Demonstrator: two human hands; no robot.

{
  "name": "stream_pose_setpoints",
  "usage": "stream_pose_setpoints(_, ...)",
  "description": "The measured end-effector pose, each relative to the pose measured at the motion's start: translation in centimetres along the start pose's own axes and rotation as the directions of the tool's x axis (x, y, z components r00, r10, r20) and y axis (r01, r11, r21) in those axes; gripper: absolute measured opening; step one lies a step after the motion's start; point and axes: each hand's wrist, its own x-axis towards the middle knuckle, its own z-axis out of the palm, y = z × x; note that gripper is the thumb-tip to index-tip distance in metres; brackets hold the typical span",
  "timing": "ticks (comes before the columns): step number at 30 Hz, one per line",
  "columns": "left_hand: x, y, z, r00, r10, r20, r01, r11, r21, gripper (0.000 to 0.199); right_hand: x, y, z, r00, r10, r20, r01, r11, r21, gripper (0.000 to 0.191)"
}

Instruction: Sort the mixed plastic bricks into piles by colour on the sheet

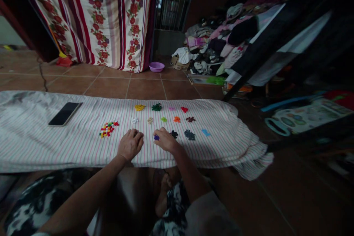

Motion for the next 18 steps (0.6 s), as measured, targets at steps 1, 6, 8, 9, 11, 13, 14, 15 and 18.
stream_pose_setpoints(1, 0.0, 0.0, 0.0, 1.0, 0.003, -0.003, -0.003, 1.0, 0.0, 0.022, -0.1, 0.0, 0.0, 1.0, 0.003, 0.006, -0.003, 1.0, -0.002, 0.024)
stream_pose_setpoints(6, 0.0, 0.1, -0.2, 1.0, -0.002, 0.0, 0.002, 1.0, 0.004, 0.02, -0.1, -0.1, 0.1, 1.0, -0.013, 0.002, 0.012, 1.0, 0.02, 0.023)
stream_pose_setpoints(8, 0.0, 0.2, -0.2, 1.0, -0.001, -0.001, 0.001, 1.0, 0.003, 0.02, 0.0, -0.1, 0.2, 1.0, -0.012, -0.013, 0.012, 1.0, 0.018, 0.02)
stream_pose_setpoints(9, 0.1, 0.2, -0.2, 1.0, 0.001, -0.004, -0.001, 1.0, 0.002, 0.02, 0.0, -0.2, 0.3, 1.0, -0.011, -0.018, 0.012, 1.0, 0.014, 0.019)
stream_pose_setpoints(11, 0.1, 0.1, -0.2, 1.0, 0.0, -0.006, 0.0, 1.0, 0.002, 0.019, 0.0, -0.4, 0.2, 1.0, -0.015, -0.019, 0.015, 1.0, 0.005, 0.019)
stream_pose_setpoints(13, 0.1, 0.1, -0.2, 1.0, -0.006, -0.004, 0.006, 1.0, -0.002, 0.019, -0.1, -0.6, 0.0, 1.0, -0.017, -0.006, 0.017, 1.0, 0.0, 0.02)
stream_pose_setpoints(14, 0.1, 0.1, -0.2, 1.0, -0.011, -0.005, 0.011, 1.0, -0.005, 0.02, -0.2, -0.7, -0.1, 1.0, -0.015, 0.005, 0.015, 1.0, 0.002, 0.021)
stream_pose_setpoints(15, 0.1, 0.0, -0.2, 1.0, -0.016, -0.005, 0.016, 1.0, -0.009, 0.02, -0.2, -0.8, -0.3, 1.0, -0.013, 0.016, 0.013, 1.0, 0.007, 0.021)
stream_pose_setpoints(18, 0.1, 0.0, -0.2, 1.0, -0.021, 0.002, 0.021, 1.0, -0.009, 0.02, -0.4, -1.0, -0.9, 0.999, -0.002, 0.041, 0.001, 1.0, 0.024, 0.023)
